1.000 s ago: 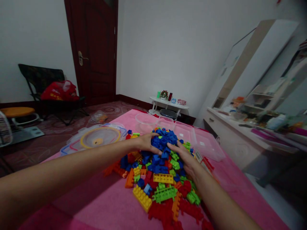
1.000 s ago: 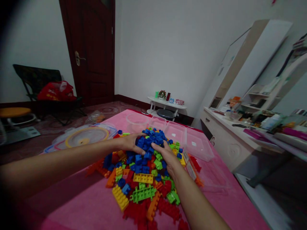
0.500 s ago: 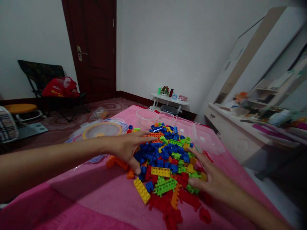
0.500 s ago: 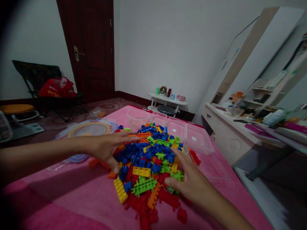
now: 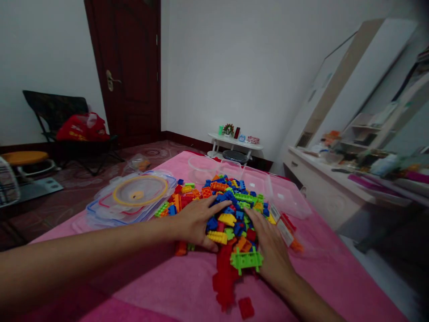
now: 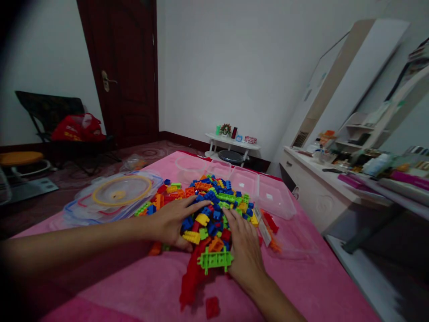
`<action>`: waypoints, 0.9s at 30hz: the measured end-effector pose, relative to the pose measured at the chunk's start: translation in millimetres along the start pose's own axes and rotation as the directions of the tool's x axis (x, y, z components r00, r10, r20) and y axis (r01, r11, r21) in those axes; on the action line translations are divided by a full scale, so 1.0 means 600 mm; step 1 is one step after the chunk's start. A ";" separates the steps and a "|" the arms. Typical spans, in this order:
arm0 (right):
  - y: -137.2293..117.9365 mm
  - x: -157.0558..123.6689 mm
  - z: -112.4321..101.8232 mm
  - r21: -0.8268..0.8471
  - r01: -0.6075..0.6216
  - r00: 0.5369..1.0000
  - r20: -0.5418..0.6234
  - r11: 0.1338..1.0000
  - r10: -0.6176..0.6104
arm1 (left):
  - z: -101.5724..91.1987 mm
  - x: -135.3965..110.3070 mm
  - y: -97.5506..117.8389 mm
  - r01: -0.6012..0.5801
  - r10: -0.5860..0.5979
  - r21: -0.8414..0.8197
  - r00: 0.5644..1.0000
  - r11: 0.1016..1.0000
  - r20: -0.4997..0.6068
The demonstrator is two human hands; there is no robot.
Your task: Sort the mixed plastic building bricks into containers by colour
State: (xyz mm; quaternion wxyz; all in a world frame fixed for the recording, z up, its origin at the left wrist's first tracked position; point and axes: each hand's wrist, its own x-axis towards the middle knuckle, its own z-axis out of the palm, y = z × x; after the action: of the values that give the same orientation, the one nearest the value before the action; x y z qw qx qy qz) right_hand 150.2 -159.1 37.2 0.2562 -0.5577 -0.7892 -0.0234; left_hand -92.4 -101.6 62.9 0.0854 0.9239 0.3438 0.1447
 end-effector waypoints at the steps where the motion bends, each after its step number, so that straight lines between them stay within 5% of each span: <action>1: -0.003 0.012 -0.002 0.027 -0.018 1.000 0.006 0.999 0.018 | -0.003 0.009 -0.001 0.018 -0.018 -0.006 1.000 1.000 -0.009; 6: -0.008 0.085 -0.051 0.093 -0.036 0.977 0.213 0.995 0.015 | -0.067 0.063 -0.014 0.016 -0.014 -0.008 0.993 1.000 0.121; 9: 0.005 0.147 -0.092 0.122 -0.099 0.903 0.429 0.988 0.037 | -0.116 0.110 -0.033 0.045 -0.031 -0.052 0.970 0.998 0.239; 11: 0.019 0.192 -0.105 0.143 -0.125 0.880 0.473 0.982 0.043 | -0.129 0.146 -0.050 0.073 -0.053 -0.066 0.963 0.995 0.265; 17: 0.066 0.280 -0.037 -0.010 -0.200 0.961 0.194 0.980 0.198 | -0.059 0.237 -0.099 0.155 -0.151 0.108 0.988 0.982 -0.043; 21: 0.088 0.295 0.023 0.002 -0.240 0.952 0.197 0.971 0.234 | -0.008 0.273 -0.127 0.151 -0.152 0.129 0.988 0.980 0.003; 27: 0.110 0.306 0.054 0.106 -0.305 0.907 0.336 0.946 0.254 | 0.012 0.296 -0.146 0.117 -0.125 0.079 0.986 0.990 0.106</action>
State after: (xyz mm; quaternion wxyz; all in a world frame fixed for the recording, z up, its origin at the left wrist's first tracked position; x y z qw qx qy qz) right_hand 151.4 35.6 71.6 0.1693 -0.6398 -0.7311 0.1658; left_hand -15.4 80.9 70.9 0.0795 0.9104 0.3989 0.0751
